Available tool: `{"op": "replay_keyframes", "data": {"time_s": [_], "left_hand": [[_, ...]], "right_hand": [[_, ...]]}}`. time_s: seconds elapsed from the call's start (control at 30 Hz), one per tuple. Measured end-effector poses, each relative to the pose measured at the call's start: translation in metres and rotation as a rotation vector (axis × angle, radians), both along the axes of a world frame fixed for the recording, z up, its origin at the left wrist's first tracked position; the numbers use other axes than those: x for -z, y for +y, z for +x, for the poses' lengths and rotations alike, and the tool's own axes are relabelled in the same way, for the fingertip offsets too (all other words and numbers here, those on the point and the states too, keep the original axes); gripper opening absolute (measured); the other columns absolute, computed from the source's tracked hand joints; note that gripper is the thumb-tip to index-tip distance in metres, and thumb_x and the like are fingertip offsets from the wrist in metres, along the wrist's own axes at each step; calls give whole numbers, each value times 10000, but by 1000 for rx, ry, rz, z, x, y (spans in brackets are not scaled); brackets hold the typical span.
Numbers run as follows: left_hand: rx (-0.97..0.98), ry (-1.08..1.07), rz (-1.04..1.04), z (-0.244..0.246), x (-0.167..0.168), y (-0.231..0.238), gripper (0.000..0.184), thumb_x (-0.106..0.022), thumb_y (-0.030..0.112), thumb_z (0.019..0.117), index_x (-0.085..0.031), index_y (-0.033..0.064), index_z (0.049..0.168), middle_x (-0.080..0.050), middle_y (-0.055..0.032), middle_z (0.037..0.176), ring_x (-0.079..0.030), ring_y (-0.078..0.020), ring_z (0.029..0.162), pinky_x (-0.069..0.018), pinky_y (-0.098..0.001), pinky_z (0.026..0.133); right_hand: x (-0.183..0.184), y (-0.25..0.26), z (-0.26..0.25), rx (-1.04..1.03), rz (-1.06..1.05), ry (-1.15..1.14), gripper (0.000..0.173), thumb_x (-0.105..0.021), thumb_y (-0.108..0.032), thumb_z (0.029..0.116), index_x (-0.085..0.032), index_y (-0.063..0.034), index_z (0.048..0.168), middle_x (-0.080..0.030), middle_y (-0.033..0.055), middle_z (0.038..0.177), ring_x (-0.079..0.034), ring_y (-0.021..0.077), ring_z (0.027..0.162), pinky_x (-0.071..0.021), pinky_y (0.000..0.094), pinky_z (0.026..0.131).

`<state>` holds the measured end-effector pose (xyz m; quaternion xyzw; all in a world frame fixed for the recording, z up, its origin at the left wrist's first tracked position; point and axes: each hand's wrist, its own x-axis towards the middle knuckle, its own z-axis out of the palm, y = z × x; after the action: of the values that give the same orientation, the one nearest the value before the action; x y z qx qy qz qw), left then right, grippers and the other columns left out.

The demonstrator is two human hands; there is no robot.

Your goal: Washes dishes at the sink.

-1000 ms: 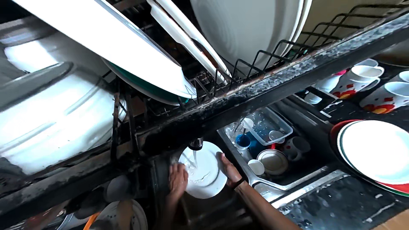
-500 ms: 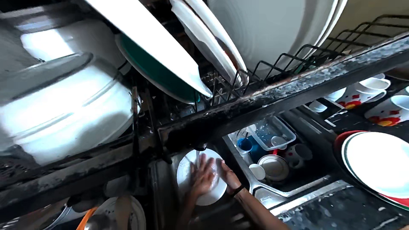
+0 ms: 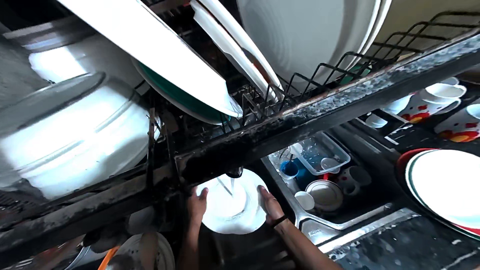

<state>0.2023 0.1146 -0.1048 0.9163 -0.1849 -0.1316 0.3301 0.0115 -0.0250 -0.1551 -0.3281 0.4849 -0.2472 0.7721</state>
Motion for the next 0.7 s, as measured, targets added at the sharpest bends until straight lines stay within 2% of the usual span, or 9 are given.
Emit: {"op": "replay_keyframes", "data": {"time_s": [0.07,0.17,0.27,0.37,0.47,0.57,0.63,0.67,0.7], "left_hand": [[-109,-121,-112,5,-23,6,502,-602,236,1041,-504,-67,1429,-578,-312,1369,-552,-422,1311,-408,-556,1125],[-149,-418,-278,0,-52,10,457,-538,177,1062,-488,-140,1388,-594,-359,1302,-596,-451,1230,-445,-545,1077],[-113,-499,-342,1,-55,10,430,-496,141,1071,-498,-167,1371,-600,-375,1284,-608,-456,1220,-451,-533,1075],[-188,-210,-422,6,-32,10,400,-460,162,1091,-509,-120,1370,-569,-317,1348,-559,-353,1276,-429,-464,1106],[-261,140,-446,-4,-14,8,501,-361,300,1127,-455,-56,1466,-457,-257,1515,-440,-318,1415,-346,-496,1174],[-240,317,-321,-19,-4,-1,586,-328,411,1121,-434,-11,1514,-435,-247,1551,-397,-355,1456,-308,-564,1188],[-55,192,-60,-20,0,-9,550,-340,353,1128,-401,-9,1538,-451,-294,1526,-414,-419,1445,-306,-577,1192],[42,52,128,-20,3,-13,562,-385,377,1113,-385,39,1562,-490,-276,1503,-467,-427,1408,-353,-599,1159],[130,-65,266,-21,9,-18,630,-412,430,1091,-320,78,1604,-408,-247,1576,-394,-411,1464,-296,-604,1193]], "right_hand": [[1,-5,-6,20,-52,43,424,-465,-326,1093,-581,-1,1340,-676,134,1100,-642,144,938,-533,333,847],[4,-7,-13,52,-81,58,378,-458,-303,1096,-616,8,1244,-667,84,926,-626,93,777,-537,280,732],[2,-3,-14,12,-41,52,441,-432,-347,1099,-582,-4,1333,-677,119,1100,-642,115,939,-533,304,845],[2,3,-10,-34,-31,-11,486,-376,-353,1113,-513,-12,1432,-620,155,1337,-612,162,1180,-498,355,1006],[-3,5,-10,-98,18,-112,526,-316,-360,1125,-394,-49,1541,-515,149,1499,-530,192,1338,-441,393,1108],[-16,7,-6,-121,182,-234,534,-270,-442,1115,-457,-102,1480,-640,127,1319,-653,203,1155,-560,419,948],[-14,6,-4,-123,192,-203,510,-321,-416,1115,-504,-50,1420,-677,148,1200,-686,208,1039,-579,402,877],[-14,6,-3,-111,170,-163,486,-346,-399,1113,-540,-30,1364,-696,142,1100,-699,191,943,-591,375,813],[-14,6,-3,-112,129,-143,478,-355,-378,1115,-533,-16,1372,-696,144,1083,-698,179,922,-590,359,806]]}}
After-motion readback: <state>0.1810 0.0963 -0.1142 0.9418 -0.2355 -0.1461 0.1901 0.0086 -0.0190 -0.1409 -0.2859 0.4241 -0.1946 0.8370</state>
